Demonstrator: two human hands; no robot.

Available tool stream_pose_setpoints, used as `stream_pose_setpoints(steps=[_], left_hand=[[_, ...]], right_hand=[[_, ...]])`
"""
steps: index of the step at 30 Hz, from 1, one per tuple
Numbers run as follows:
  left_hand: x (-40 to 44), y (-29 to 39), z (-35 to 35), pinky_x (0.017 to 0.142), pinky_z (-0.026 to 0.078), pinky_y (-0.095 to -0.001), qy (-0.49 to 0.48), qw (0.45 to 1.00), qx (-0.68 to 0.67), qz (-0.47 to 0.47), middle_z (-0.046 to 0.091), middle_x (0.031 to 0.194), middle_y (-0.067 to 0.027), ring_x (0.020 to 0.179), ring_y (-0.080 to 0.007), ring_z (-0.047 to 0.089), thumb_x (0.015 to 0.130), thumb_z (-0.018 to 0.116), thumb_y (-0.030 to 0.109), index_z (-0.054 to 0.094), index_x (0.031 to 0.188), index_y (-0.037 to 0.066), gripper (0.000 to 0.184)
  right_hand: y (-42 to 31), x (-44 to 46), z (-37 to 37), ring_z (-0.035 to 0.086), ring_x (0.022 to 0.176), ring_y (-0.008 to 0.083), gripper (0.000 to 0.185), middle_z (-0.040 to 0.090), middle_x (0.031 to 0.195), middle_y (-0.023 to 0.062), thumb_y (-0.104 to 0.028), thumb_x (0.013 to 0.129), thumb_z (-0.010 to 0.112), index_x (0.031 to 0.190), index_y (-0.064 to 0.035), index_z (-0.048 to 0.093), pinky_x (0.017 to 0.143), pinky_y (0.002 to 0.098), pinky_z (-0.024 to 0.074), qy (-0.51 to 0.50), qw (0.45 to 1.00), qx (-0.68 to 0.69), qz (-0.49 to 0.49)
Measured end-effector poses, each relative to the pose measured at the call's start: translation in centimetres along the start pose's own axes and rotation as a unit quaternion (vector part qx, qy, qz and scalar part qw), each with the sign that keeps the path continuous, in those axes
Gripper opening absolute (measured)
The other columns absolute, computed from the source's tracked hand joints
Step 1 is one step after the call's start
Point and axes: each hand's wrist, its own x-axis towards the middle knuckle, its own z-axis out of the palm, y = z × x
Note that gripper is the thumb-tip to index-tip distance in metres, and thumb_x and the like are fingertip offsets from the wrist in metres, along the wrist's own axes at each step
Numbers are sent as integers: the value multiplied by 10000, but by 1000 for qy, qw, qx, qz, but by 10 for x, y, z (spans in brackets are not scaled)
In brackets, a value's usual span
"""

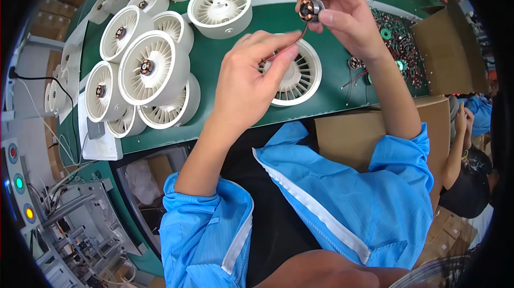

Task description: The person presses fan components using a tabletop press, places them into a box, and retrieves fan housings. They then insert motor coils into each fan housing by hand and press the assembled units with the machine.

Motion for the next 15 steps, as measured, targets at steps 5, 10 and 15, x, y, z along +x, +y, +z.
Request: stream_pose_setpoints(steps=[5, 10, 15], left_hand=[[-6, 8, -3, 717, 506, -296, -93, 988, -25, -119, 716, 849, -95, 739, -175, 643, 1002, 651, 154, 731, 1116, -15, 219], [-2, -4, -5, 805, 500, -257, -121, 989, 67, -57, 688, 939, -34, 885, -84, 608, 1045, 603, 143, 721, 1128, -43, 235], [-2, -12, -5, 831, 496, -270, -141, 982, 10, -124, 699, 983, -65, 907, -110, 615, 1044, 598, 136, 729, 1129, -31, 229]], right_hand=[[6, -4, -2, 678, 866, 134, 374, 701, 1054, 112, -75, 901, 776, 1230, 17, 625, 768, 285, 571, 33, 996, 70, 47], [5, -6, -8, 708, 810, 146, 309, 720, 978, 109, -33, 929, 678, 1231, 33, 664, 719, 279, 578, 8, 996, 40, 80], [8, -5, -8, 722, 762, 156, 281, 721, 895, 114, 12, 931, 596, 1199, 46, 673, 685, 290, 587, 6, 987, 94, 131]])
